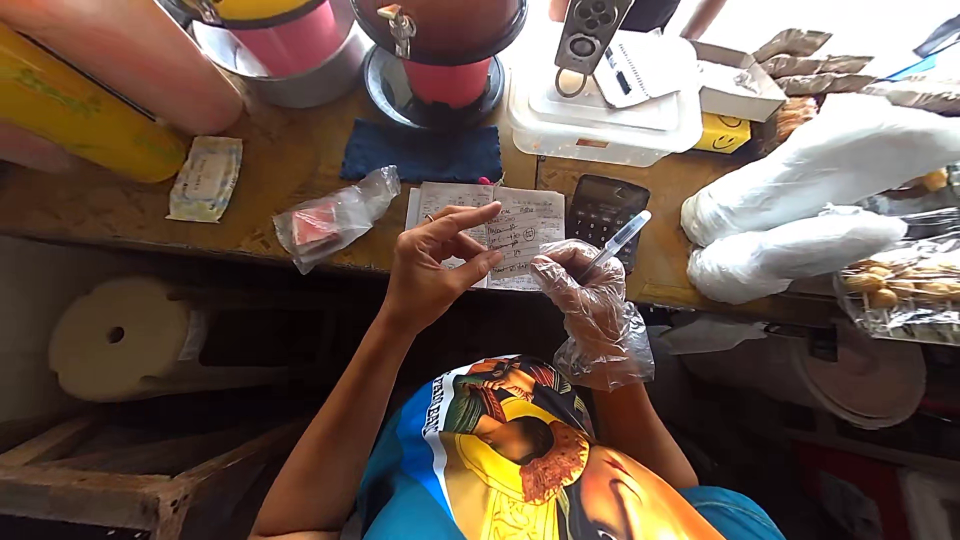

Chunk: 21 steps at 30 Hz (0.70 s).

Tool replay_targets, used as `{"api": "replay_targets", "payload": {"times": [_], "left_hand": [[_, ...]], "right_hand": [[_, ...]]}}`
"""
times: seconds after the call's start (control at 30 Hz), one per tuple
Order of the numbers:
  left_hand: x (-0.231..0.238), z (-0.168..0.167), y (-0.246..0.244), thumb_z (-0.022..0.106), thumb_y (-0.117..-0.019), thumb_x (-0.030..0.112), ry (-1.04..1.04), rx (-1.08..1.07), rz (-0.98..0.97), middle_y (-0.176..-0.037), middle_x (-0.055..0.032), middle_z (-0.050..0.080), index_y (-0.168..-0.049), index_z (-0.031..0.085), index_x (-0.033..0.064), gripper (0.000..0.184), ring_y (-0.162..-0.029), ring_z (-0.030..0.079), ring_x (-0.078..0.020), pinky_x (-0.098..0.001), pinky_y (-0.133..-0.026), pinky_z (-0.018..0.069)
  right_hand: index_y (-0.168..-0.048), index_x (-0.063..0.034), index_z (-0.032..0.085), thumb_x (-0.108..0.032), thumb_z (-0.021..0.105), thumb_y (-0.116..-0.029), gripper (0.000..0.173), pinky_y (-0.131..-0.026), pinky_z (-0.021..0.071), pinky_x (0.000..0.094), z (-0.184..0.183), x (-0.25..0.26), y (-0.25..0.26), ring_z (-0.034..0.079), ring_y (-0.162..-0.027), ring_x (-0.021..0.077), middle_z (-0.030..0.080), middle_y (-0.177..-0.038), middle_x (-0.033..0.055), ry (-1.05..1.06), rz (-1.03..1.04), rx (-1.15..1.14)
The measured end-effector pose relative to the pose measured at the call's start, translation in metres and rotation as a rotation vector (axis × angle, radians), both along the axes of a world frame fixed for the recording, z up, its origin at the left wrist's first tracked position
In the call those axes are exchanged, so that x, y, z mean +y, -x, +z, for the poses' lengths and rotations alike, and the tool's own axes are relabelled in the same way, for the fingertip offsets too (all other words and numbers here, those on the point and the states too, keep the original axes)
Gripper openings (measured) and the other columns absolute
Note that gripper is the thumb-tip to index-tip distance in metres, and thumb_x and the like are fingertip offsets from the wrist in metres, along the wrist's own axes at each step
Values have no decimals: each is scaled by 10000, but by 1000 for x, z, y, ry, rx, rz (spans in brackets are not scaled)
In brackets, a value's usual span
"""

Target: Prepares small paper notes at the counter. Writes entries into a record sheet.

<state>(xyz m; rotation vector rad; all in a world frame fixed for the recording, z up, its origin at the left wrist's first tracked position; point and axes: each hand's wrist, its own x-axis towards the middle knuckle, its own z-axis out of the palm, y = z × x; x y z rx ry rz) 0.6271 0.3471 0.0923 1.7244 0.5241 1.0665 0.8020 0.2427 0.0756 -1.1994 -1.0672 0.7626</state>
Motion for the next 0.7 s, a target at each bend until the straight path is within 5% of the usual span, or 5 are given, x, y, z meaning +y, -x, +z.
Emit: {"api": "replay_targets", "payload": {"times": [0.1, 0.17, 0.37, 0.7], "left_hand": [[-6, -4, 6, 740, -834, 26, -21, 93, 34, -1246, -18, 680, -1305, 642, 16, 481, -787, 659, 5, -190, -728, 583], [-2, -8, 1, 752, -828, 45, -44, 49, 62, -1207, -60, 708, -1253, 665, -49, 443, -797, 686, 11, -185, -742, 597], [-9, -4, 1, 762, -805, 21, -53, -25, 55, -1171, -2, 714, -1222, 700, -30, 425, -807, 684, 41, -153, -750, 593], [-5, -7, -2, 763, -774, -9, -56, -5, 56, -1148, -27, 714, -1203, 699, -60, 436, -789, 684, 39, -140, -743, 588]], "right_hand": [[-902, -39, 709, -58, 684, -913, 33, -608, 533, 149, -6, 2, 1, 605, -644, -35, 679, -751, -59, -24, 9, -20], [-895, 12, 716, -45, 682, -903, 67, -662, 533, 131, -4, 8, -3, 619, -700, -54, 695, -789, -41, -39, 10, -21], [-866, 6, 712, -48, 694, -881, 59, -619, 497, 99, 1, 9, 0, 585, -663, -87, 688, -782, -59, -46, -4, 50], [-866, -7, 708, -48, 696, -884, 46, -624, 490, 93, -1, 9, -1, 580, -671, -88, 681, -789, -70, -63, 1, 67]]}}
